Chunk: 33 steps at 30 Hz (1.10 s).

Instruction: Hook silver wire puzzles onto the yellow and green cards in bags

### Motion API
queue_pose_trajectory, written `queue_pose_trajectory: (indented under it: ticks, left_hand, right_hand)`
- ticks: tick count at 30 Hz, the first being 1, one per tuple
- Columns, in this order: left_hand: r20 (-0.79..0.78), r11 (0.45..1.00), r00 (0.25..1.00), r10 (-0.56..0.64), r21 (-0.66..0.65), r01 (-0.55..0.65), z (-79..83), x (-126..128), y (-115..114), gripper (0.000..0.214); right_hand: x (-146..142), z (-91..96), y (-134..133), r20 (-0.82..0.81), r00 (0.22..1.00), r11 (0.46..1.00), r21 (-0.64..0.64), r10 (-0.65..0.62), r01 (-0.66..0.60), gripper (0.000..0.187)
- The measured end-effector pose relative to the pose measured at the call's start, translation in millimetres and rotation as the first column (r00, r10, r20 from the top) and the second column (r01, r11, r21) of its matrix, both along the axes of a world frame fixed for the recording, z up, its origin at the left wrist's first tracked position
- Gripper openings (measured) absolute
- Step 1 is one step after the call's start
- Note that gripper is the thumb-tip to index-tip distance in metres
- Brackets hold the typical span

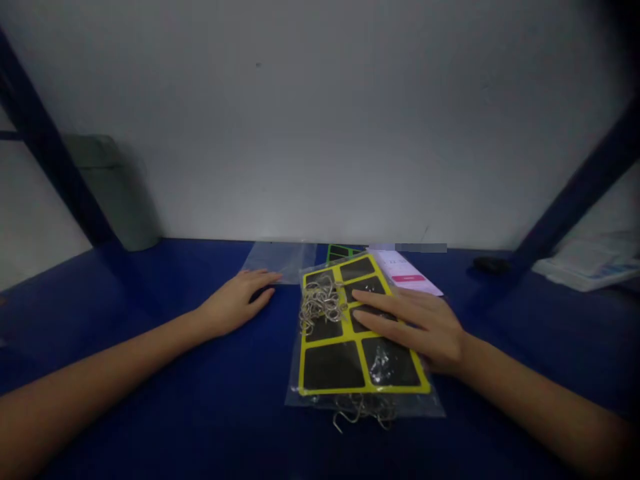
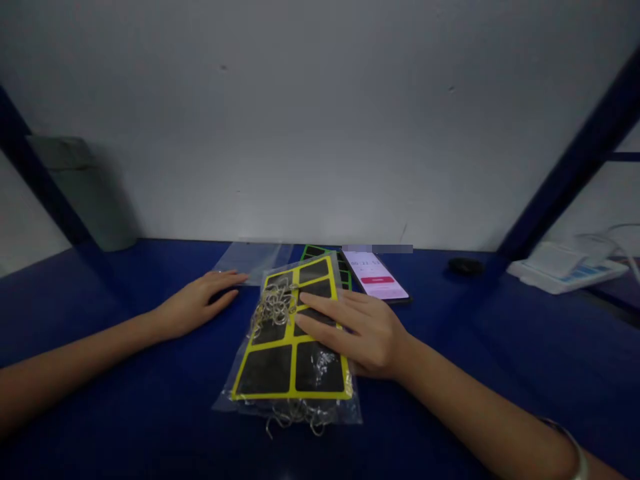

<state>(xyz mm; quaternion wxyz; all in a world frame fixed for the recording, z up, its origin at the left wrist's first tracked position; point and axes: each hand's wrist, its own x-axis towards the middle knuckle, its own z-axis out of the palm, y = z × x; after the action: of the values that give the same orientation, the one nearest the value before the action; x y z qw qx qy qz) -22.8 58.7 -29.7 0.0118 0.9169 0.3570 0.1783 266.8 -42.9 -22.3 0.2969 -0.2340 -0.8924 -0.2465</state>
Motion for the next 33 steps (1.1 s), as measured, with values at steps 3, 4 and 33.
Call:
queue_pose_trajectory:
  ticks: [3,4,33]
  left_hand:
    - [0.011,0.999,1.000,-0.006,0.034,0.006,3.6,1.7,-5.6,0.040]
    - [0.027,0.998,1.000,0.001,0.062,-0.003,5.2,2.3,-8.0,0.039]
    - [0.093,0.970,0.982,-0.166,0.197,0.145,16.2,13.6,-32.7,0.025]
  right_hand:
    - [-3.2,-0.7,-0.6,0.001,1.000,1.000,-0.017,-0.010,0.010,0.039]
    - [-4.0,-0.8,-0.7,-0.010,1.000,1.000,-0.028,-0.012,0.012,0.039]
    - [-19.9,4.0,-12.3,-0.224,0.974,0.999,-0.032,-0.036,0.030,0.029]
